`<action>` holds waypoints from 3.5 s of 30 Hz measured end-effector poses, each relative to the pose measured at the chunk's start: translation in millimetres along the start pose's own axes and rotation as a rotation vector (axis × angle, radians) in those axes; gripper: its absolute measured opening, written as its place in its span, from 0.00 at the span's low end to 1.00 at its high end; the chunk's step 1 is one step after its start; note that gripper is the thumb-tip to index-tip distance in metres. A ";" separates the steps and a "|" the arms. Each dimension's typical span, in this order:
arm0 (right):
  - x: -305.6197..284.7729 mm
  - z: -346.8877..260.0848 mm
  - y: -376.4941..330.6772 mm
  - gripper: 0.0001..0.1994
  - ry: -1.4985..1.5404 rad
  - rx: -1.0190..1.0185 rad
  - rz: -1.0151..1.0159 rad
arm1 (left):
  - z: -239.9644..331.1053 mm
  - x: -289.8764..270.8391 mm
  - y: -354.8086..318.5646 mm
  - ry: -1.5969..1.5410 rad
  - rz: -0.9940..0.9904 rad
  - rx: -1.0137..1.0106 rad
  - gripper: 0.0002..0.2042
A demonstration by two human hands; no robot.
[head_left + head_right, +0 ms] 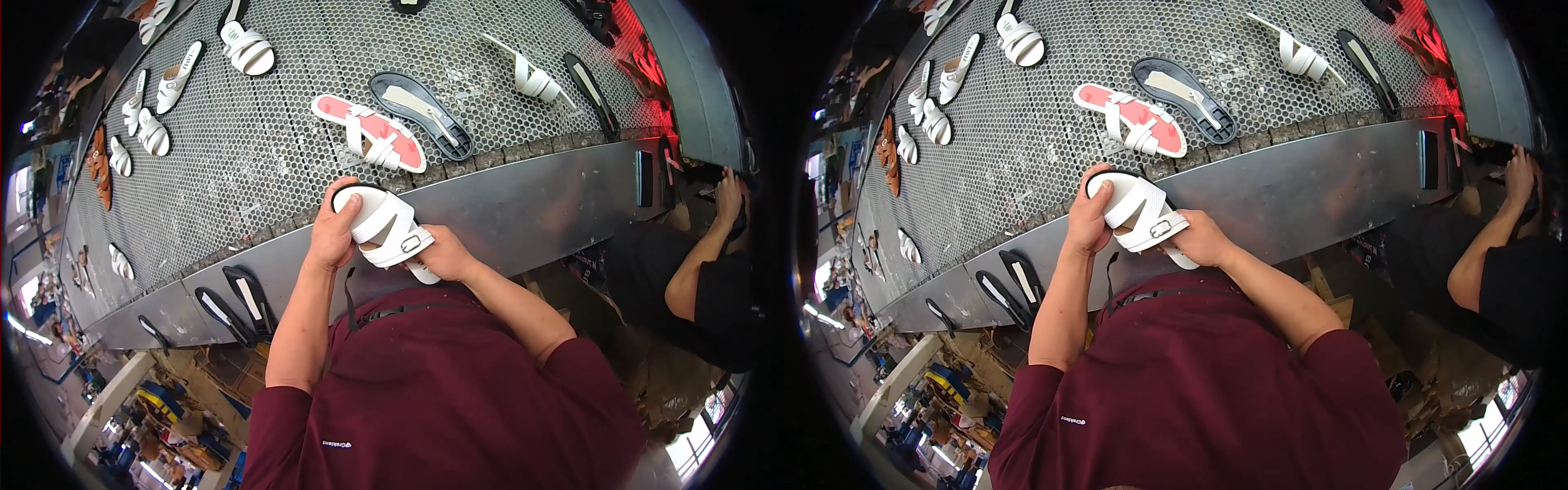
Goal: Assembling sandal components on a factory production line.
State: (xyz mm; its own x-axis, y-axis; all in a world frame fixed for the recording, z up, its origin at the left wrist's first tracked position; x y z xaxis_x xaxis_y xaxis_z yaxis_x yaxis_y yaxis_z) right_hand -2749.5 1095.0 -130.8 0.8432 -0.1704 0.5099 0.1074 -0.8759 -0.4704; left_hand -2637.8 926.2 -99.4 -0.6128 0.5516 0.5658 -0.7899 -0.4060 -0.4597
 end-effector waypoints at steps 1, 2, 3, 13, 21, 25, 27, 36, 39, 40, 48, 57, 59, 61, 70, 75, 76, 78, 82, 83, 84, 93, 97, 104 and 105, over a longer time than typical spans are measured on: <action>0.3 -0.6 -0.7 0.06 -0.005 -0.025 0.004 | -0.5 1.4 0.1 0.007 0.017 0.004 0.16; -0.1 -1.8 -1.6 0.06 -0.005 -0.026 0.004 | -0.8 3.3 -0.3 0.009 0.017 0.004 0.16; -0.2 -4.1 -2.7 0.06 -0.023 -0.018 -0.002 | -0.6 5.3 -0.9 0.001 0.029 0.006 0.16; -11.0 -3.9 -10.3 0.08 -0.178 0.027 -0.012 | 21.6 15.3 -4.7 0.609 0.033 -0.121 0.15; -16.4 -10.4 -10.5 0.10 -0.334 0.028 -0.005 | 16.2 17.6 -9.9 0.628 0.099 -0.131 0.11; -21.7 -17.8 -13.8 0.10 -0.352 0.040 -0.039 | 11.9 19.9 -10.3 0.610 0.105 -0.110 0.10; -26.1 -15.2 -14.9 0.11 -0.362 0.047 -0.043 | 7.8 18.2 -10.4 0.612 0.113 -0.118 0.10; -41.3 -31.7 -19.6 0.17 -0.688 0.004 -0.116 | 28.4 25.5 4.2 1.214 -0.085 -0.292 0.11; -50.6 -38.3 -23.6 0.20 -0.696 0.058 -0.095 | 15.1 27.6 5.7 1.282 -0.041 -0.189 0.10; -55.1 -39.3 -27.1 0.23 -0.715 0.083 -0.084 | 8.3 21.3 5.3 1.279 -0.062 -0.184 0.10; -85.6 -38.8 -59.2 0.21 -0.831 0.263 0.109 | -31.1 -12.1 -2.5 0.892 0.126 -0.181 0.10; -98.5 -39.1 -66.4 0.19 -0.834 0.285 0.175 | -22.8 118.1 13.4 1.808 -0.508 0.259 0.27; -97.6 -40.8 -67.7 0.19 -0.819 0.287 0.177 | -43.1 128.4 29.0 1.935 -0.621 0.225 0.26; -100.0 -38.1 -67.6 0.20 -0.791 0.295 0.197 | -60.1 127.0 40.4 2.021 -0.661 0.163 0.26; -118.9 -25.1 -104.6 0.32 -1.247 -0.196 0.403 | -71.9 125.4 47.1 1.969 -0.681 0.142 0.25; -125.7 -20.1 -95.1 0.32 -1.316 -0.231 0.299 | -61.3 132.3 51.1 1.950 -0.654 0.184 0.26; -126.7 -20.8 -95.6 0.32 -1.257 -0.306 0.291 | -57.6 132.9 51.2 1.953 -0.652 0.182 0.26; -124.6 -29.9 -95.6 0.33 -1.090 -0.173 0.230 | -50.1 135.8 51.6 1.910 -0.642 0.174 0.26; -123.1 -35.5 -95.8 0.35 -0.673 -0.074 0.098 | -41.4 139.9 50.9 1.912 -0.640 0.141 0.27; -122.9 -36.2 -96.2 0.35 -0.673 -0.075 0.097 | -40.2 141.1 51.8 1.923 -0.643 0.128 0.27; -122.8 -36.7 -96.9 0.35 -0.642 -0.085 0.094 | -39.3 142.2 52.4 1.933 -0.646 0.114 0.27; -126.1 -46.1 -99.5 0.34 -0.548 -0.033 0.071 | -37.0 151.7 58.3 1.953 -0.653 0.030 0.28; -127.0 -42.2 -98.7 0.29 -0.561 -0.121 0.136 | -45.4 149.4 59.8 1.972 -0.649 0.070 0.28; -128.1 -45.6 -98.9 0.22 -0.569 -0.118 0.304 | -53.4 157.7 61.0 1.918 -0.596 0.091 0.31; -131.4 -45.4 -100.1 0.22 -0.529 -0.131 0.290 | -52.1 160.2 61.7 1.876 -0.591 0.054 0.33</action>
State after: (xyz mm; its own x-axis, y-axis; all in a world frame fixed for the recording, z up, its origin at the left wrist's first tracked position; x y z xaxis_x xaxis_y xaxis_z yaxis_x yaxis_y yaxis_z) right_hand -2895.0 1184.6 -118.1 0.9791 -0.1919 -0.0678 -0.2023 -0.8814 -0.4269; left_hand -2783.5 1027.5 -72.8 0.4476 0.5343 -0.7171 -0.8734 0.0888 -0.4789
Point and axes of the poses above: each hand's wrist, its own y-axis towards the middle knuckle, its own x-axis out of the palm, z = x × y, the point moved 1 cm from there along y, towards the middle knuckle, and after that the axes turned 13 degrees about -z, right-handed, at the moved point
